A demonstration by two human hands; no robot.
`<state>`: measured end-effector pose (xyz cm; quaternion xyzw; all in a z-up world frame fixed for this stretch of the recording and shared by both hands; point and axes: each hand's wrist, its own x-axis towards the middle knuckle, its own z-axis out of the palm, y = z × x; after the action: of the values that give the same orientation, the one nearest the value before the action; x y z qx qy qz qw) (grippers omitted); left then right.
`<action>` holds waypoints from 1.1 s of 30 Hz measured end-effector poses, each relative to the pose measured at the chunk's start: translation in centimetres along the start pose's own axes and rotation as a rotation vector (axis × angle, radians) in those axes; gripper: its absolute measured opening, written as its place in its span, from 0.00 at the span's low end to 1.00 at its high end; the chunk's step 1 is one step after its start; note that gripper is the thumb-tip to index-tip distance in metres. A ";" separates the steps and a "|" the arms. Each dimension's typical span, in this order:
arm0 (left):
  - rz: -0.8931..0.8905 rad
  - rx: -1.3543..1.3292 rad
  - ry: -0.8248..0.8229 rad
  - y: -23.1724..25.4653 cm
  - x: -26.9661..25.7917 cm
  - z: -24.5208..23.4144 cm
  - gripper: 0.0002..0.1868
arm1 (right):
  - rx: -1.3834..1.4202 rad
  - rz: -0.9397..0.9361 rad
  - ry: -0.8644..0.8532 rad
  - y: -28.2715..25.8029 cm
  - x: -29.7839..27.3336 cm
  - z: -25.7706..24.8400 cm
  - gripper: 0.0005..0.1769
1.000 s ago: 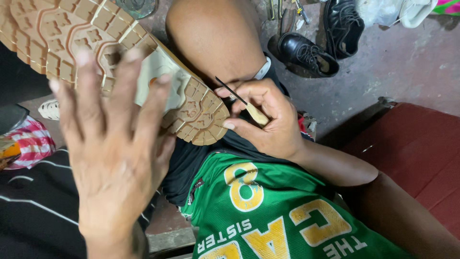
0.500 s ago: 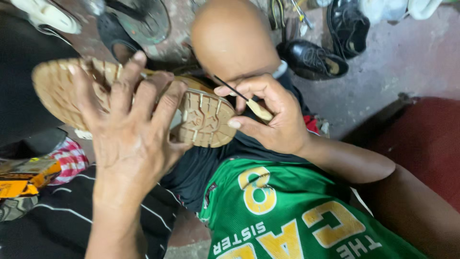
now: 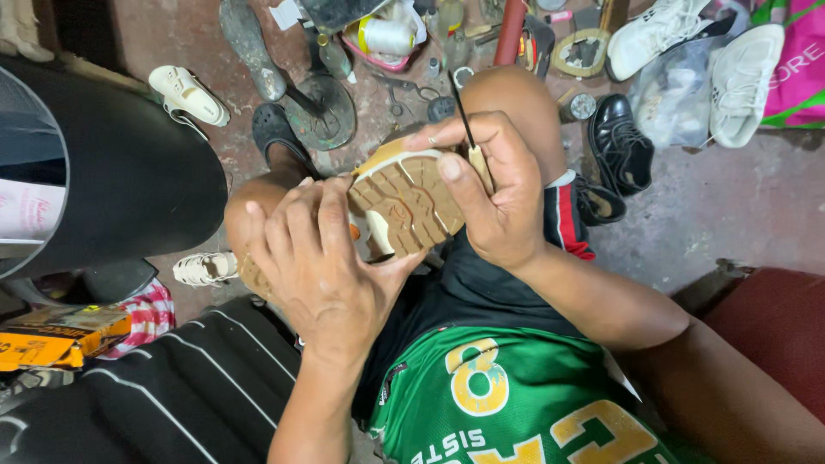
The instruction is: The person is repairing a tan work boot by stitching the sole to the upper. They use a stitching awl to pierce the sole and pull a thread through, then use a knife to trim excess material. The task is performed while sitting on the floor in a cluttered workshop.
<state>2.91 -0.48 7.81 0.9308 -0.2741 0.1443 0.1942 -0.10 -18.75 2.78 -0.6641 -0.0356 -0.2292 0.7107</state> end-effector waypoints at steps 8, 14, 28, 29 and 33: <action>-0.089 0.106 0.162 1.7 -0.3 -0.3 0.50 | -0.213 -0.195 -0.013 -0.2 2.1 1.3 0.11; -0.129 0.073 0.147 2.9 -1.4 -2.4 0.49 | -0.078 -0.178 -0.264 -1.3 5.1 0.6 0.11; -0.182 -1.227 0.126 -1.0 -1.2 1.7 0.55 | 0.233 -0.085 -1.003 -0.8 10.6 2.1 0.14; -0.178 -1.242 0.098 -1.2 -1.2 2.6 0.51 | 0.134 -0.139 -0.993 -0.4 10.3 2.4 0.14; -0.339 -1.300 0.078 -1.6 -3.7 5.5 0.42 | 0.077 -0.135 -1.002 1.4 9.4 2.7 0.13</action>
<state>1.75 -0.04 1.09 0.6488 -0.1483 -0.0491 0.7448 9.53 -18.77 5.14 -0.6621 -0.4236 0.0735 0.6138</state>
